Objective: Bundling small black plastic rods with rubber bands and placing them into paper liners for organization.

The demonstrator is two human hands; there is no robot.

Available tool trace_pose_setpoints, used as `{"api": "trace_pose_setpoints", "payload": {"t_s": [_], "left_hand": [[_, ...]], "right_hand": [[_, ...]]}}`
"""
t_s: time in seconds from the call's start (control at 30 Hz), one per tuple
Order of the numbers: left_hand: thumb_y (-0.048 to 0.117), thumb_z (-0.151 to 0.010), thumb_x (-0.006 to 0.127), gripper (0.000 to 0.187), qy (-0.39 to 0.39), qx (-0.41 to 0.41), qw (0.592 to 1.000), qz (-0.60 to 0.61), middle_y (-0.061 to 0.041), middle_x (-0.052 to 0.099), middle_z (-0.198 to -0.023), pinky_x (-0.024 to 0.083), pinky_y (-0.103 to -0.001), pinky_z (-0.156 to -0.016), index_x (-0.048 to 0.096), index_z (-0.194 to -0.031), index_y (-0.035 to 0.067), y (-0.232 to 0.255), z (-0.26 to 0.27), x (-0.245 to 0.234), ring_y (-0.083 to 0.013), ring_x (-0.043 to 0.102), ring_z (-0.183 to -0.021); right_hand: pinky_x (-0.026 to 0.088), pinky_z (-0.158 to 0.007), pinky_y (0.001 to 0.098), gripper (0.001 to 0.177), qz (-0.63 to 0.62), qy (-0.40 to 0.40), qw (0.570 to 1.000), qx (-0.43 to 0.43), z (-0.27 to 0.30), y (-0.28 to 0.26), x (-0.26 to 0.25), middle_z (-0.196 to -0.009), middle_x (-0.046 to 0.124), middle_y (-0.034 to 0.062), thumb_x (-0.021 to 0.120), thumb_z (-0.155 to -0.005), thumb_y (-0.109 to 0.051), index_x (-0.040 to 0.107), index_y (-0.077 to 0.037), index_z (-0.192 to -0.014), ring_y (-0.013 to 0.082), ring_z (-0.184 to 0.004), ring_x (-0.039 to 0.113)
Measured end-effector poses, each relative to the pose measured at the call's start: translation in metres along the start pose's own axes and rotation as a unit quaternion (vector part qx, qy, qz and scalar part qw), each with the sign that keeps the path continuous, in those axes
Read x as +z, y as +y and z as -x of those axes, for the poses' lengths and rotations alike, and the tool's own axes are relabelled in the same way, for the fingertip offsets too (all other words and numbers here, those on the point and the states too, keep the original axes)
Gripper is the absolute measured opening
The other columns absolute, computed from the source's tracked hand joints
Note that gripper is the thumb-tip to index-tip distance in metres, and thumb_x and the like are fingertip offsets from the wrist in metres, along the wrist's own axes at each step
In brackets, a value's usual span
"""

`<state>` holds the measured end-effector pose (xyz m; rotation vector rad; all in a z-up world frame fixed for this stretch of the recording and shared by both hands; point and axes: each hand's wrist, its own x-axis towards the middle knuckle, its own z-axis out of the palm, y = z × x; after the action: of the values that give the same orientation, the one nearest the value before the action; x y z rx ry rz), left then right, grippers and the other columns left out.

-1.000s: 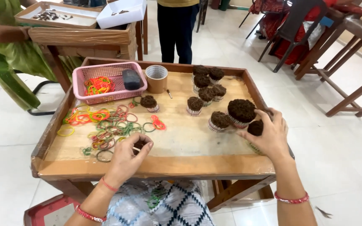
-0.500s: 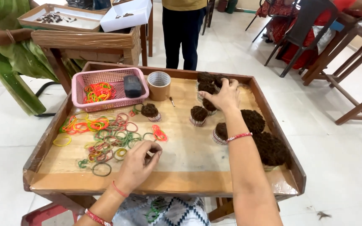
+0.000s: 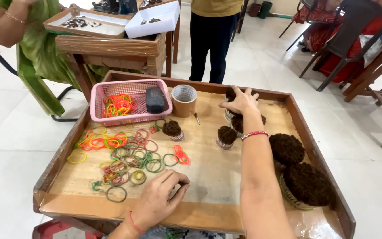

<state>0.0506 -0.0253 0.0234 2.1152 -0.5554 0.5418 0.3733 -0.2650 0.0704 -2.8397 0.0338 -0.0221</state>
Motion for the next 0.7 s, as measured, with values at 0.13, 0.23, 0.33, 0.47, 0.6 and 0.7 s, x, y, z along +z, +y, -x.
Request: {"api": "trace_pose_setpoints", "payload": {"t_s": [0.13,0.23,0.33,0.47,0.6,0.7], "left_hand": [[0.007,-0.086,0.073,0.01,0.011,0.017,1.0,-0.004,-0.008,0.067,-0.087,0.053,-0.037,-0.065,0.067,-0.094,0.006,-0.001,0.001,0.0,-0.0252,0.066,-0.076],[0.005,-0.086,0.073,0.01,0.01,0.004,1.0,0.016,-0.008,0.068,-0.089,0.054,-0.036,-0.064,0.067,-0.095,0.006,-0.003,0.003,-0.002,-0.0257,0.067,-0.078],[0.005,-0.088,0.071,0.01,0.04,0.022,0.999,0.03,-0.008,0.069,-0.092,0.057,-0.034,-0.07,0.067,-0.097,0.006,-0.005,0.002,-0.003,-0.0226,0.071,-0.081],[0.007,-0.088,0.071,0.01,0.047,-0.022,0.998,0.033,-0.008,0.07,-0.09,0.057,-0.033,-0.07,0.068,-0.098,0.005,-0.005,0.006,-0.003,-0.0215,0.072,-0.079],[0.007,-0.09,0.07,0.01,0.073,-0.014,0.996,0.051,-0.008,0.07,-0.088,0.057,-0.033,-0.072,0.069,-0.099,0.005,-0.008,0.007,-0.003,-0.0203,0.072,-0.08],[0.007,-0.09,0.07,0.009,0.089,-0.017,0.995,0.034,-0.009,0.071,-0.088,0.056,-0.034,-0.071,0.069,-0.098,0.004,-0.01,0.004,-0.004,-0.0215,0.072,-0.077]], "right_hand": [[0.041,-0.113,0.0603,0.097,0.022,-0.004,0.999,-0.049,-0.016,-0.016,0.029,-0.157,0.035,0.0185,0.08,-0.067,-0.057,0.044,-0.038,-0.154,0.0526,-0.14,0.036],[0.043,-0.111,0.0589,0.087,0.05,0.01,0.992,-0.114,0.002,-0.036,0.059,-0.151,0.04,0.0188,0.077,-0.075,-0.052,0.044,-0.035,-0.153,0.0511,-0.132,0.044],[0.044,-0.105,0.0618,0.076,0.079,0.046,0.984,-0.151,0.044,-0.059,0.073,-0.147,0.042,0.0176,0.074,-0.084,-0.045,0.043,-0.03,-0.151,0.0539,-0.126,0.044],[0.047,-0.098,0.0645,0.07,0.103,0.088,0.979,-0.15,0.094,-0.057,0.083,-0.146,0.043,0.0163,0.071,-0.087,-0.031,0.043,-0.027,-0.15,0.0553,-0.123,0.045],[0.049,-0.095,0.0628,0.069,0.087,0.091,0.977,-0.172,0.148,-0.057,0.072,-0.145,0.043,0.0157,0.073,-0.085,-0.028,0.044,-0.026,-0.148,0.0517,-0.122,0.047],[0.051,-0.094,0.06,0.07,0.068,0.079,0.971,-0.216,0.196,-0.055,0.063,-0.145,0.043,0.0153,0.076,-0.083,-0.029,0.046,-0.025,-0.146,0.0506,-0.125,0.046]]}}
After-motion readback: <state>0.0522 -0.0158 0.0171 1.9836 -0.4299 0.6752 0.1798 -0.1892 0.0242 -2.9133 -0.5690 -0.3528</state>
